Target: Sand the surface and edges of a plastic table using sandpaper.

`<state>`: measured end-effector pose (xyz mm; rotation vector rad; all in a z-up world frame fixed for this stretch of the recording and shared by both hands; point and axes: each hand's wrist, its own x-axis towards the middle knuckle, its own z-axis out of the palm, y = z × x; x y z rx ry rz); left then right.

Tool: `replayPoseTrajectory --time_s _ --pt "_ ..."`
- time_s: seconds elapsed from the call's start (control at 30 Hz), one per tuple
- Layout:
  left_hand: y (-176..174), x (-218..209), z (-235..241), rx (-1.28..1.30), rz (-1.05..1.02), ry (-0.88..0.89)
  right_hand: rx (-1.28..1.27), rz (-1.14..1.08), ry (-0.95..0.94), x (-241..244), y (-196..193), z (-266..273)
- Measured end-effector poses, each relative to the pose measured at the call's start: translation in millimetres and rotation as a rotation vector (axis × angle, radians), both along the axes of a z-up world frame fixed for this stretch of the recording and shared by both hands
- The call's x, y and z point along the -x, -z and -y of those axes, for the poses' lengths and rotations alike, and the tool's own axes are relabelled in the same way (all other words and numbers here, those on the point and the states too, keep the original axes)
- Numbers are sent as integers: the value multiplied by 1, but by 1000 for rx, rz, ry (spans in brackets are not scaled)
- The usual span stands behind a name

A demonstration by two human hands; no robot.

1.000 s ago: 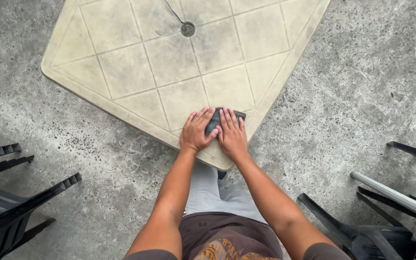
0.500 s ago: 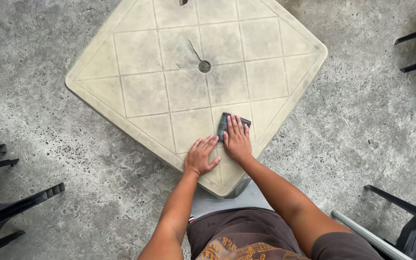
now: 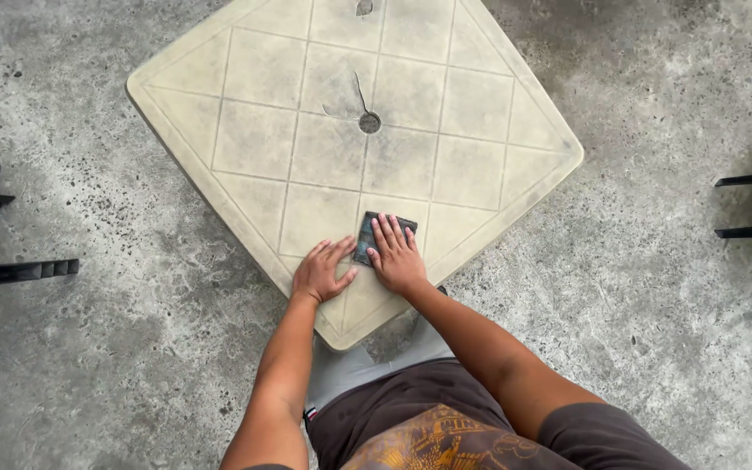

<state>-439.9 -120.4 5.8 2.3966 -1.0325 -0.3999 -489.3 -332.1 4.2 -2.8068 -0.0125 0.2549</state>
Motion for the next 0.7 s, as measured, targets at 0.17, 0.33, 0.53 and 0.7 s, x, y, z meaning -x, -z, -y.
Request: replayPoseTrajectory --time_s 0.17,0.33,0.53,0.7 --pt "-16 68 65 -11 -58 -465 -19 5 -252 27 -10 34" --pt "-18 140 125 -200 36 -577 37 53 -417 71 -15 81" --pt "-21 161 169 -190 41 -571 -37 -30 -603 82 -4 125" --pt "-25 173 181 -155 -82 -608 -25 -153 -558 91 -31 132"
